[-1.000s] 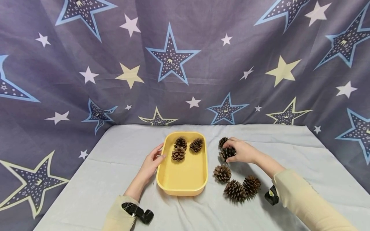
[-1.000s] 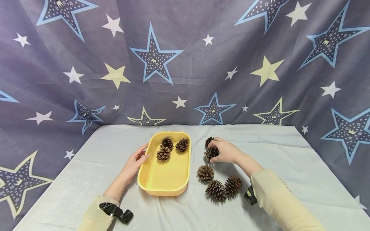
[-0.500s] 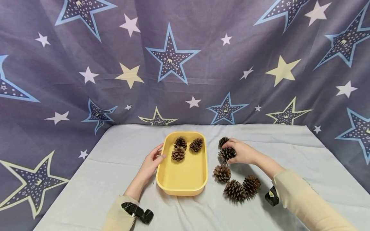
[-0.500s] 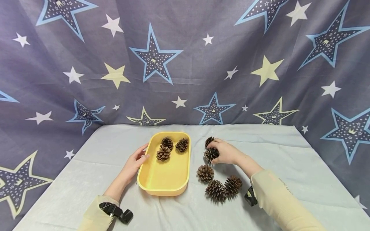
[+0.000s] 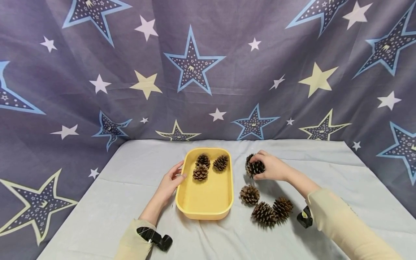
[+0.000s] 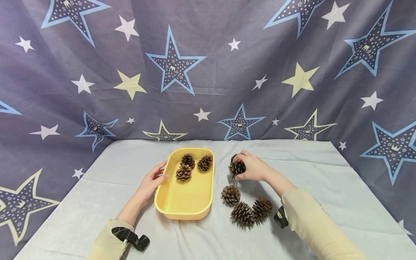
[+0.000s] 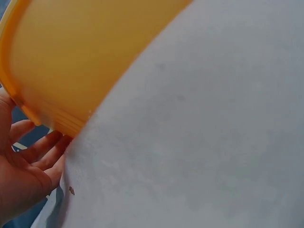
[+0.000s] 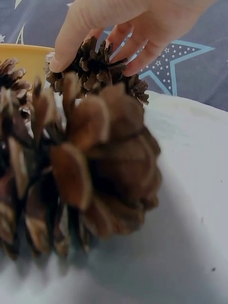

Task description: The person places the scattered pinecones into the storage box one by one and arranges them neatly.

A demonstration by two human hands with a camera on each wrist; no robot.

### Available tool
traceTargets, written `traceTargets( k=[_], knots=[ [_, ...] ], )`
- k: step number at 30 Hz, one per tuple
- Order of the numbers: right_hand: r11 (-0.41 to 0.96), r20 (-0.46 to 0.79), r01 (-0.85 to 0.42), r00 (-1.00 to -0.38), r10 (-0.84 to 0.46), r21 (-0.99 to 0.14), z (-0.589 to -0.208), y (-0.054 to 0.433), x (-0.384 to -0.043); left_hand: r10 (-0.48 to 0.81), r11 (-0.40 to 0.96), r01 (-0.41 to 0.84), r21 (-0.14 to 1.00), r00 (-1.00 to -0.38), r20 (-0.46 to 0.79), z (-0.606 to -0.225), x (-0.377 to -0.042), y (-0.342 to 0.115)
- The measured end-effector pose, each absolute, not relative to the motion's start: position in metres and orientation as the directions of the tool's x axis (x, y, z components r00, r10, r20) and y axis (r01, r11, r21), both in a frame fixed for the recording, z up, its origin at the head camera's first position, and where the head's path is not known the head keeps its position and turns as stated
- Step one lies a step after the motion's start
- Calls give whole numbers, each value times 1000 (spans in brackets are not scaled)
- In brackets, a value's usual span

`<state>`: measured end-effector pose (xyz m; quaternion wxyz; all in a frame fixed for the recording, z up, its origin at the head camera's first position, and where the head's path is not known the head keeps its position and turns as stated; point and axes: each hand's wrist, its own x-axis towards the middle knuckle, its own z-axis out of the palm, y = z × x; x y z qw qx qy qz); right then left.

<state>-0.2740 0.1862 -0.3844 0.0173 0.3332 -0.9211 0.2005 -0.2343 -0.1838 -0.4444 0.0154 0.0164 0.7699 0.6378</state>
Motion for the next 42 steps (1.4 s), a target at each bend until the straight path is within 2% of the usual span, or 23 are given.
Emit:
traceTargets(
  k=[15,22,35,42],
  knots=[
    [669,233,-657,-751,-617,-348,-372,176,-282,38,206,24,978,-999,17,-445,-235,-184],
    [676,240,-662,-748,-618,-323,-365,166,-283,34,204,-11,979,-999,-19,-443,-235,-183],
    [659,258,-688,-726,-638,-304,-353,145,-283,44,215,-24,976,-998,-34,-415,-216,-175],
    [659,251,-692,-722,-645,-295,-346,132,-282,40,214,-15,977,-999,-25,-424,-222,-179]
  ],
)
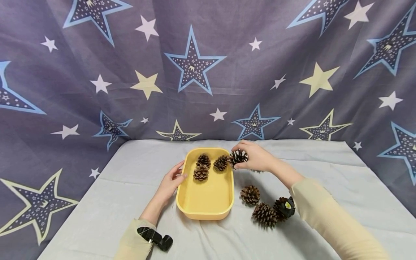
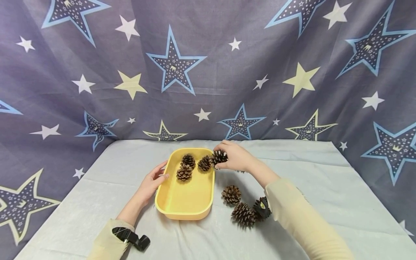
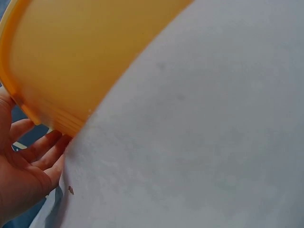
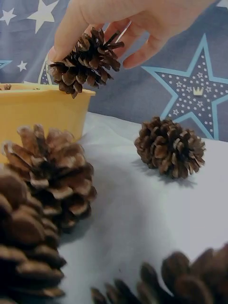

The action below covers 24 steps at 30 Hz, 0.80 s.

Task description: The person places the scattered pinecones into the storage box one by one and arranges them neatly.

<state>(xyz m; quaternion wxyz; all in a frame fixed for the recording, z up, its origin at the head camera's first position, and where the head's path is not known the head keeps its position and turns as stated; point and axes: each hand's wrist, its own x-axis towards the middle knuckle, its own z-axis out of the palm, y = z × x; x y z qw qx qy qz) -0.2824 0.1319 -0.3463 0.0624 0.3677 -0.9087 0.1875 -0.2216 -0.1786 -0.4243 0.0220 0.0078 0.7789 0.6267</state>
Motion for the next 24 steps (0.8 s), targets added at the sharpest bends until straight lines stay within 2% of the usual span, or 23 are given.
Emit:
traceTargets(
  k=[5,17,24],
  knots=[
    [654,250,-699,-715,-653,-289,-342,122,-282,23,216,-3,976,-1000,-8,-443,-234,-183],
    [577,258,-767,-639,-724,-279,-344,95,-281,22,205,-7,979,-1000,-12,-444,-233,-183],
    [575,192,-776,-625,-757,-259,-353,82,-279,20,207,-1,978,-1000,-5,-444,-232,-183]
  ],
)
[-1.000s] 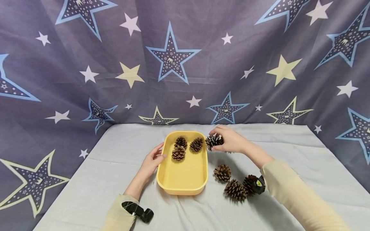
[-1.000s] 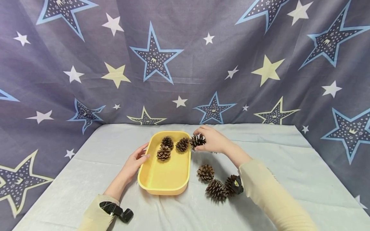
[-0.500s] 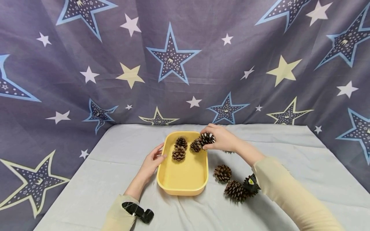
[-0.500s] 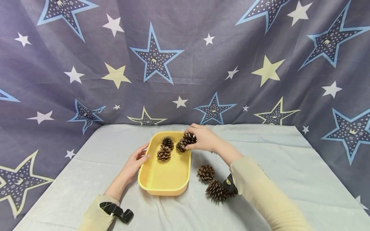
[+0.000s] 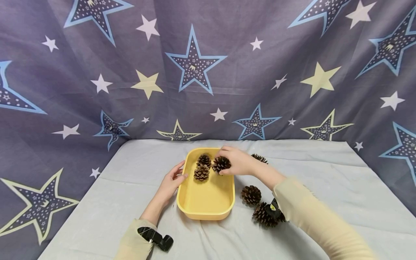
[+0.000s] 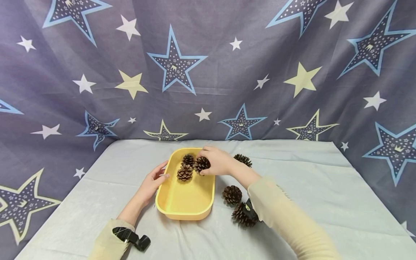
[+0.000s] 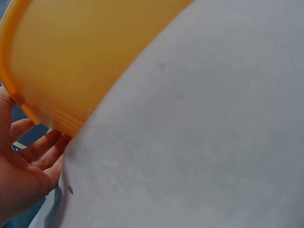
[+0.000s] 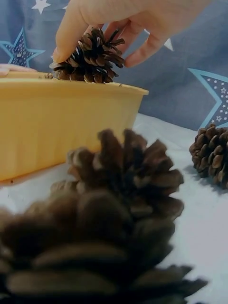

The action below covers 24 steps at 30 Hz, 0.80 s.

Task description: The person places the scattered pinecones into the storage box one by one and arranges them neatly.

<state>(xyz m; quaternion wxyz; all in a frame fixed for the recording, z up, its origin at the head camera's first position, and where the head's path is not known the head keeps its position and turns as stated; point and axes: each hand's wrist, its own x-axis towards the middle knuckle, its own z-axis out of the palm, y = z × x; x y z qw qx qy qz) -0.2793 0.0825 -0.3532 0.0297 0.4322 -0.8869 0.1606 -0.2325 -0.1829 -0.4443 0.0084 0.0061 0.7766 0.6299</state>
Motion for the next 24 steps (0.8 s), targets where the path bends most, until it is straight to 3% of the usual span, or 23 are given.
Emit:
traceTargets(
  k=[24],
  knots=[
    [630,24,-760,-641,-767,-161,-369,68,-281,17,203,-7,979,-1000,-11,-444,-233,-183]
  ],
)
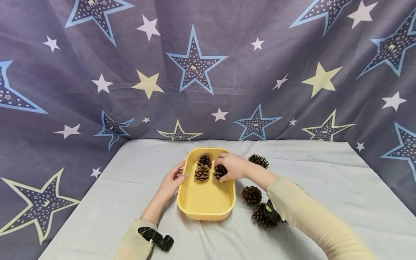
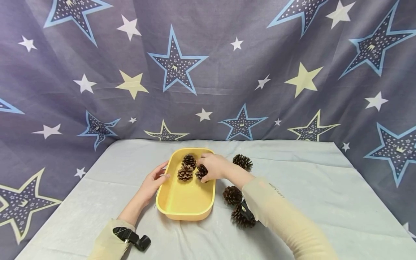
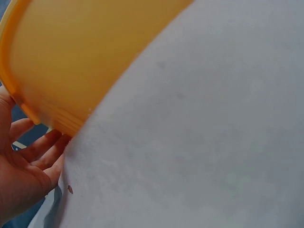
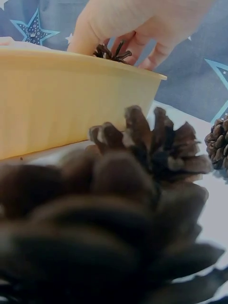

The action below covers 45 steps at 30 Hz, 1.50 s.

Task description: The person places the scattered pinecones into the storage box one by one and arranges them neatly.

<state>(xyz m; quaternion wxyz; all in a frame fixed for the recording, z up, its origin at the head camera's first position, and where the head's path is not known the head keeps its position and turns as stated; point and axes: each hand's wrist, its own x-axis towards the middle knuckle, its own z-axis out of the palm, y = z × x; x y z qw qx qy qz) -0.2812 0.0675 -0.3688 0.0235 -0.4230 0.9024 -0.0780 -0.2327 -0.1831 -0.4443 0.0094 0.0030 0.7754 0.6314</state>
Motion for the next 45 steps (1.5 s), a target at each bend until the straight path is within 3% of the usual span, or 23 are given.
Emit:
traceTargets(
  k=[14,45],
  knots=[
    [625,25,-775,-629,-777,-92,-371,66,-279,28,196,-2,981,-1000,-8,-443,-234,-180],
    [662,36,-699,-695,-718,-271,-346,97,-273,23,221,21,975,-1000,16,-446,-235,-183]
  ],
)
